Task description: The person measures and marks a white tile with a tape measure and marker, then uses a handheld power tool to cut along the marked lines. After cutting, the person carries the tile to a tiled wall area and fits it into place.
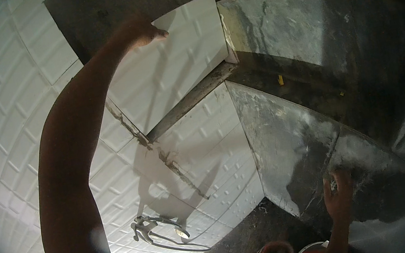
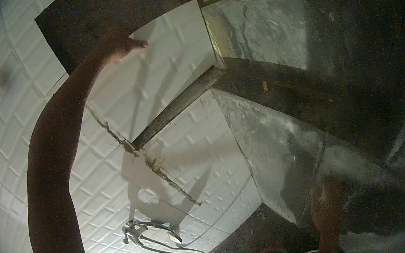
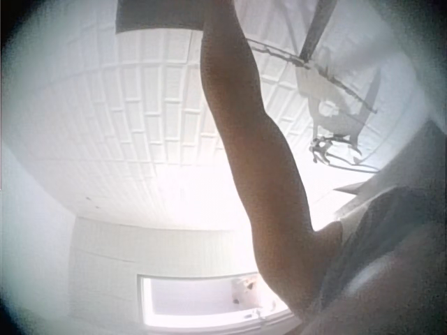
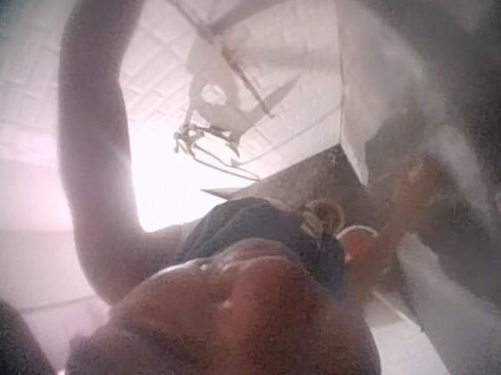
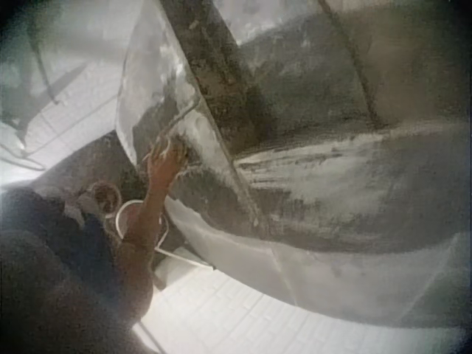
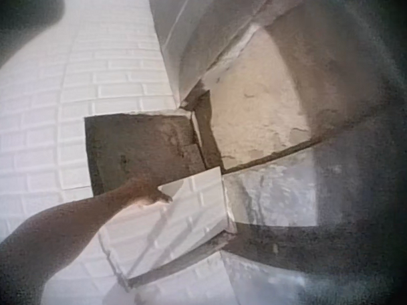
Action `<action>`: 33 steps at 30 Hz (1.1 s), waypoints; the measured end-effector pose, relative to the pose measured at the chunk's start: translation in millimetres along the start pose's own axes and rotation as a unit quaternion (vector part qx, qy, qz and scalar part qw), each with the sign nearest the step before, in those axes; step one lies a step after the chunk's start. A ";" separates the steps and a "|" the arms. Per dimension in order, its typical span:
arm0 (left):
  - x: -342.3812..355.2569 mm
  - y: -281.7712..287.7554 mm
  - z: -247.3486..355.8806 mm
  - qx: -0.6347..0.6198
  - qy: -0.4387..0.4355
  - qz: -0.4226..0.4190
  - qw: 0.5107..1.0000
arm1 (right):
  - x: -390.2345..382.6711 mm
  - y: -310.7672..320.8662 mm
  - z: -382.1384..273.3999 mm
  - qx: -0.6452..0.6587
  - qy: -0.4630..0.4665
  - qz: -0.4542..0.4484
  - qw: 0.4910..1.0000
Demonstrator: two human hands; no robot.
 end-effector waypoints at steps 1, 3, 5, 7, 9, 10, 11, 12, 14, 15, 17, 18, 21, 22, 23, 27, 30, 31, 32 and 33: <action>0.1 -0.1 -1.5 -0.027 0.028 -0.032 0.999 | -0.4 -1.3 1.3 -0.008 -0.011 -0.009 1.000; 0.6 -3.7 2.0 -0.084 0.088 -0.098 0.988 | -4.4 -4.1 6.6 -0.016 -0.017 -0.008 1.000; 12.3 -9.7 -7.9 -0.080 0.085 -0.085 0.990 | -7.5 -11.2 10.2 -0.007 -0.001 0.013 1.000; 9.7 -16.0 -5.0 -0.108 0.072 -0.072 0.989 | -7.8 -7.4 5.8 -0.028 -0.046 -0.017 0.998; 0.4 -8.0 3.7 -0.172 0.049 -0.046 0.983 | -6.7 -2.0 4.6 -0.056 -0.047 -0.020 0.997; 4.0 -14.8 -8.0 -0.149 0.067 -0.048 0.985 | -6.9 -4.6 3.7 -0.064 -0.023 -0.010 0.998; 15.1 -25.4 -24.4 -0.124 0.083 -0.051 0.987 | -5.8 -6.8 1.4 -0.072 0.000 0.001 0.997; 19.7 -32.5 -31.4 -0.107 0.093 -0.053 0.989 | -3.9 -6.0 -1.0 -0.066 0.013 0.003 0.998; 22.8 -44.6 -47.0 -0.084 0.083 -0.040 0.992 | -0.9 -3.9 -6.9 -0.052 0.036 0.007 0.998; 28.0 -53.1 -42.7 -0.080 0.070 -0.033 0.994 | -0.8 -0.9 -7.1 -0.050 0.028 0.006 0.998; 15.7 -47.7 -25.6 -0.102 -0.002 -0.051 0.993 | 0.4 3.5 -10.5 -0.047 0.013 0.008 0.999; 9.1 -41.1 -22.0 -0.108 -0.036 -0.057 0.992 | 1.0 3.1 -9.7 -0.047 0.024 0.008 0.999; 11.0 -47.1 -27.1 -0.063 0.005 -0.066 0.996 | -1.9 2.3 -4.0 -0.060 0.038 0.005 0.997; 12.0 -52.2 -31.7 -0.087 0.005 -0.046 0.995 | -4.5 0.7 -2.0 -0.074 0.032 0.003 0.997; 13.3 -58.7 -38.5 -0.111 0.004 -0.026 0.993 | -6.7 -0.9 -0.3 -0.088 0.026 0.001 0.996; 13.8 -61.1 -38.8 -0.129 0.003 -0.015 0.992 | -10.5 -2.8 6.8 -0.117 -0.021 -0.012 0.993; 9.6 -57.2 -33.0 -0.108 -0.018 -0.013 0.994 | -9.6 -1.6 8.4 -0.103 0.009 -0.013 0.995; 12.3 -57.7 -37.2 -0.101 -0.017 -0.014 0.995 | -6.2 -1.0 6.2 -0.086 0.026 -0.011 0.996; 16.9 -60.6 -42.1 -0.094 -0.015 -0.015 0.995 | -3.9 -0.5 4.2 -0.068 0.044 -0.009 0.997; 17.7 -62.0 -41.6 -0.090 -0.014 -0.018 0.996 | -3.7 0.1 4.5 -0.053 0.039 -0.004 0.998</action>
Point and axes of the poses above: each hand's wrist, its own x-axis towards the middle knuckle, its own y-axis out of the back of the hand, z = x × y, the point moved 3 cm from there along x, towards the middle knuckle, and after that the axes turned 7 degrees about y, right-handed, at the moved point
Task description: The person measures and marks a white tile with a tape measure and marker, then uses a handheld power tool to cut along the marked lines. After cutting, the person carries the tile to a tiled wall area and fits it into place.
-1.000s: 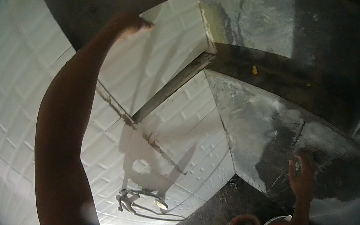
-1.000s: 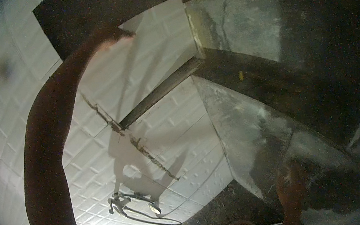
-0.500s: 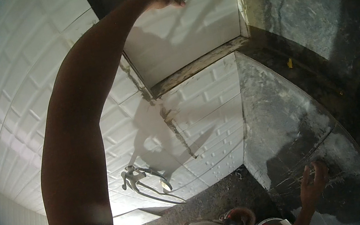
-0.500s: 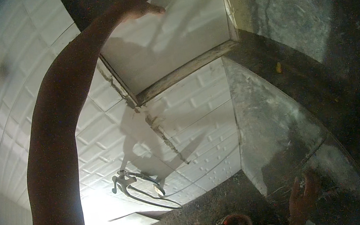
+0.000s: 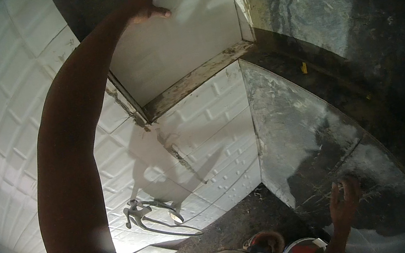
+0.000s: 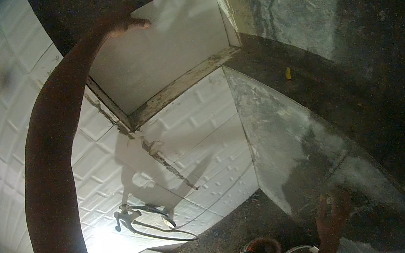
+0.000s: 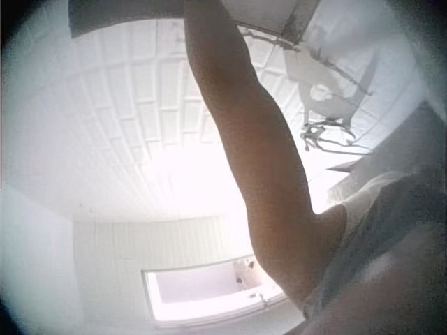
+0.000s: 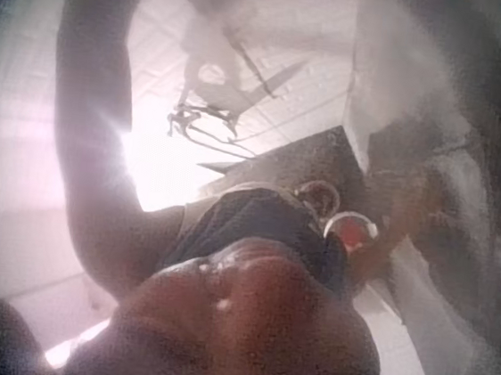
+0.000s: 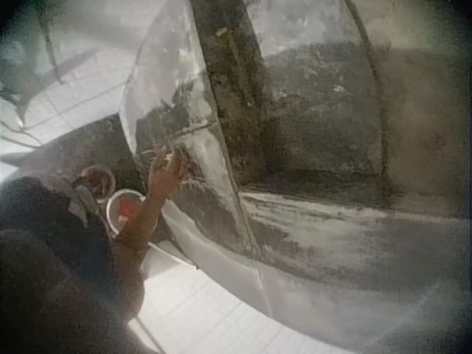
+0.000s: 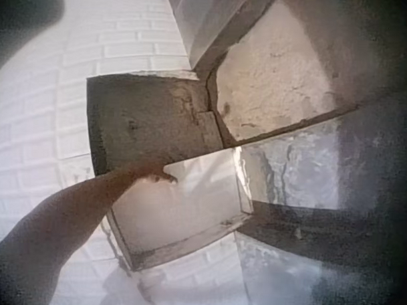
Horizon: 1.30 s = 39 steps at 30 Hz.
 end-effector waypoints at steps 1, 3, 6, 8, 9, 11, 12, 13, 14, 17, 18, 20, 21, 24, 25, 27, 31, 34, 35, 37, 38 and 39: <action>1.4 -1.2 -0.3 0.003 0.015 -0.003 1.000 | -0.1 -0.4 0.2 0.015 -0.005 0.005 1.000; 2.0 -0.6 0.8 0.011 0.045 -0.009 0.999 | -0.1 -0.4 -2.2 0.016 -0.006 0.014 1.000; -8.5 -1.4 9.4 0.129 0.074 0.060 0.987 | 0.3 0.0 -6.8 -0.014 0.009 0.024 1.000; -7.0 -5.1 15.0 0.154 0.109 0.050 0.981 | 0.8 0.8 -5.1 -0.019 0.020 0.030 0.999; -9.1 -6.5 19.2 0.166 0.128 0.043 0.977 | 0.6 0.4 -3.1 -0.012 0.015 0.027 0.999; -11.5 -4.1 26.3 0.188 0.146 0.028 0.971 | -0.2 -0.1 -0.6 -0.006 0.011 0.023 1.000; -13.2 -1.1 29.0 0.201 0.154 0.021 0.967 | -0.2 -0.6 -0.3 -0.006 0.012 0.024 1.000; -14.1 -1.4 28.7 0.211 0.140 0.040 0.967 | 0.0 -0.4 -1.4 -0.014 0.019 0.027 0.999; -15.0 -3.4 26.2 0.221 0.127 0.058 0.965 | -0.1 0.0 -2.0 -0.022 0.025 0.031 0.999; -16.7 -0.9 32.1 0.239 0.134 0.070 0.959 | 1.2 0.3 -4.9 -0.052 0.045 0.051 0.996; -18.2 0.1 33.1 0.246 0.146 0.065 0.956 | 1.1 -0.6 -3.7 -0.038 0.039 0.037 0.998; -18.2 -6.6 25.1 0.275 0.107 0.125 0.947 | 0.7 -2.6 1.0 -0.008 0.028 0.006 1.000; -19.5 -10.5 19.0 0.290 0.088 0.154 0.940 | 0.0 -4.0 1.7 -0.011 0.032 0.013 0.999; -20.7 -11.6 5.9 0.307 0.028 0.185 0.933 | -3.3 -6.5 2.0 -0.019 0.038 0.033 0.999; -17.0 -8.8 0.5 0.293 0.049 0.132 0.946 | -4.5 -5.4 1.1 -0.020 0.038 0.039 0.998; -10.2 2.4 -8.6 0.264 0.089 0.022 0.960 | -4.9 -4.0 -0.2 -0.012 0.027 0.044 0.999; -26.4 24.5 -11.1 0.251 0.082 0.010 0.964 | -5.4 -10.1 5.5 0.026 -0.026 0.016 0.999; -35.8 31.2 -4.7 0.287 0.102 -0.007 0.953 | -8.4 -14.3 7.8 -0.024 -0.047 0.002 0.999; -32.1 31.7 -7.9 0.296 0.117 -0.027 0.948 | -8.4 -13.4 6.8 -0.054 -0.049 0.001 0.997; -29.8 35.0 -16.6 0.329 0.114 -0.049 0.936 | -9.4 -15.6 4.1 0.022 -0.128 -0.016 0.991; -31.2 35.2 -22.9 0.347 0.096 -0.049 0.932 | -8.9 -15.1 2.2 0.056 -0.167 -0.027 0.984; -31.7 31.6 -32.0 0.364 0.077 -0.049 0.927 | -7.6 -11.4 -1.1 0.050 -0.174 -0.036 0.983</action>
Point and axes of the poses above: each hand's wrist, its own x-axis towards the middle knuckle, its own y-axis out of the back of the hand, z = x × y, the point moved 3 cm from there along x, towards the middle knuckle, and after that the axes turned 7 degrees about y, right-handed, at the moved point
